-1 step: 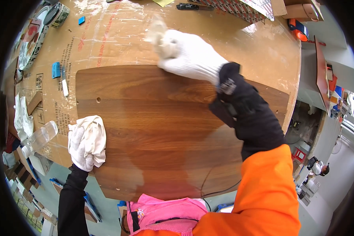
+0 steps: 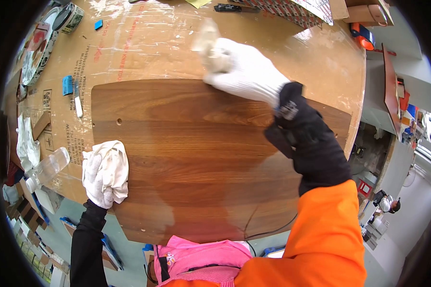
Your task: The recorder cleans a wood panel with a rag and applies stain or polish using a manual applicator.
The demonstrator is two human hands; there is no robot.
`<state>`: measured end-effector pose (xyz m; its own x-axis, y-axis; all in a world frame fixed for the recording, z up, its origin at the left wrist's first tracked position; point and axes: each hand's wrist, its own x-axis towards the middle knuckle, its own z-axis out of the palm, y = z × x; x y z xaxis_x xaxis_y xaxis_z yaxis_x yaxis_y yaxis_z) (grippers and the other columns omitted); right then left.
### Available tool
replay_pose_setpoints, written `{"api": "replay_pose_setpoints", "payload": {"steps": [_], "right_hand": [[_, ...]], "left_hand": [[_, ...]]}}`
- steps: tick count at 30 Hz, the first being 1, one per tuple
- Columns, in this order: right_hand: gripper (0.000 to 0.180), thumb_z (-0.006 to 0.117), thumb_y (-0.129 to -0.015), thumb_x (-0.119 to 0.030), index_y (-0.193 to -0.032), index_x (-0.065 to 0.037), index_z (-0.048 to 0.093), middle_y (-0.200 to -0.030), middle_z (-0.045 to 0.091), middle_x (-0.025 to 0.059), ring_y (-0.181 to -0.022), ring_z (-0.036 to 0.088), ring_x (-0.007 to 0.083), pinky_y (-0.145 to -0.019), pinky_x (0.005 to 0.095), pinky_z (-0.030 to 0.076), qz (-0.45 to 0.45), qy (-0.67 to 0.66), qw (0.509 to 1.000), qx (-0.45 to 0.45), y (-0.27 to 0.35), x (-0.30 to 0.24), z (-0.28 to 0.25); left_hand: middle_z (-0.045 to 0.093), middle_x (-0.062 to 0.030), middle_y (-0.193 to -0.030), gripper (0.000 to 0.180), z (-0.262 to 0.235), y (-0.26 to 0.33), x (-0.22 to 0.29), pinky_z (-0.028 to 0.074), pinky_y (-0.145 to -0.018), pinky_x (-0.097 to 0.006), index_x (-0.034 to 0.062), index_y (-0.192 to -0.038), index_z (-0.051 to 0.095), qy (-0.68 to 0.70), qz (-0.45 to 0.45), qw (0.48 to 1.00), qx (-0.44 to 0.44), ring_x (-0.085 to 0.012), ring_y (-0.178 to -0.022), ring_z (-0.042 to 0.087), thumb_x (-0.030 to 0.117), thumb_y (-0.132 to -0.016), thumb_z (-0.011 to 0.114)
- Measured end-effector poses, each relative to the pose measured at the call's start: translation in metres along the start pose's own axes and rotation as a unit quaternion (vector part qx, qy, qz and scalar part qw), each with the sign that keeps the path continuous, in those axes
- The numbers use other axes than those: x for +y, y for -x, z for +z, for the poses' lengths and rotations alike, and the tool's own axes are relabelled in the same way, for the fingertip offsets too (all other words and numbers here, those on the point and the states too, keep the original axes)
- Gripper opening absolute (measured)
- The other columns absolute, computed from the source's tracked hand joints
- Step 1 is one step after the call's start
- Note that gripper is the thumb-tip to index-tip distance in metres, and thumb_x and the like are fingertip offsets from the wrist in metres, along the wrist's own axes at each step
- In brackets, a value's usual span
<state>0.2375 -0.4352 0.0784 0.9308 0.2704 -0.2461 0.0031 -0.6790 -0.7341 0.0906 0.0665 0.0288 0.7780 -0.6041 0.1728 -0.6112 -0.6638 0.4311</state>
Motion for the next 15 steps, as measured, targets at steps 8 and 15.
{"api": "replay_pose_setpoints", "payload": {"steps": [8,15], "right_hand": [[0.039,0.079,-0.085,-0.029,-0.116,-0.009,0.066,-0.1,0.072,0.0075,-0.094,0.068,0.0198,-0.088,0.0355,0.055,0.126,0.055,0.99,0.019,0.047,0.018,-0.052],[0.037,0.073,-0.085,-0.034,-0.112,-0.01,0.064,-0.103,0.073,0.0173,-0.097,0.07,0.0376,-0.088,0.0415,0.055,0.14,0.022,0.983,0.116,0.062,0.02,-0.016]], "left_hand": [[0.053,-0.0227,-0.149,0.049,-0.002,-0.002,0.001,0.032,-0.116,-0.068,0.0122,-0.136,0.058,-0.001,0.009,1.0,-0.013,-0.0492,-0.137,0.051,0.045,-0.104,0.041],[0.053,-0.0252,-0.149,0.055,-0.003,-0.004,0.002,0.031,-0.117,-0.066,0.009,-0.142,0.053,-0.023,0.012,1.0,-0.017,-0.0513,-0.136,0.05,0.047,-0.105,0.037]]}}
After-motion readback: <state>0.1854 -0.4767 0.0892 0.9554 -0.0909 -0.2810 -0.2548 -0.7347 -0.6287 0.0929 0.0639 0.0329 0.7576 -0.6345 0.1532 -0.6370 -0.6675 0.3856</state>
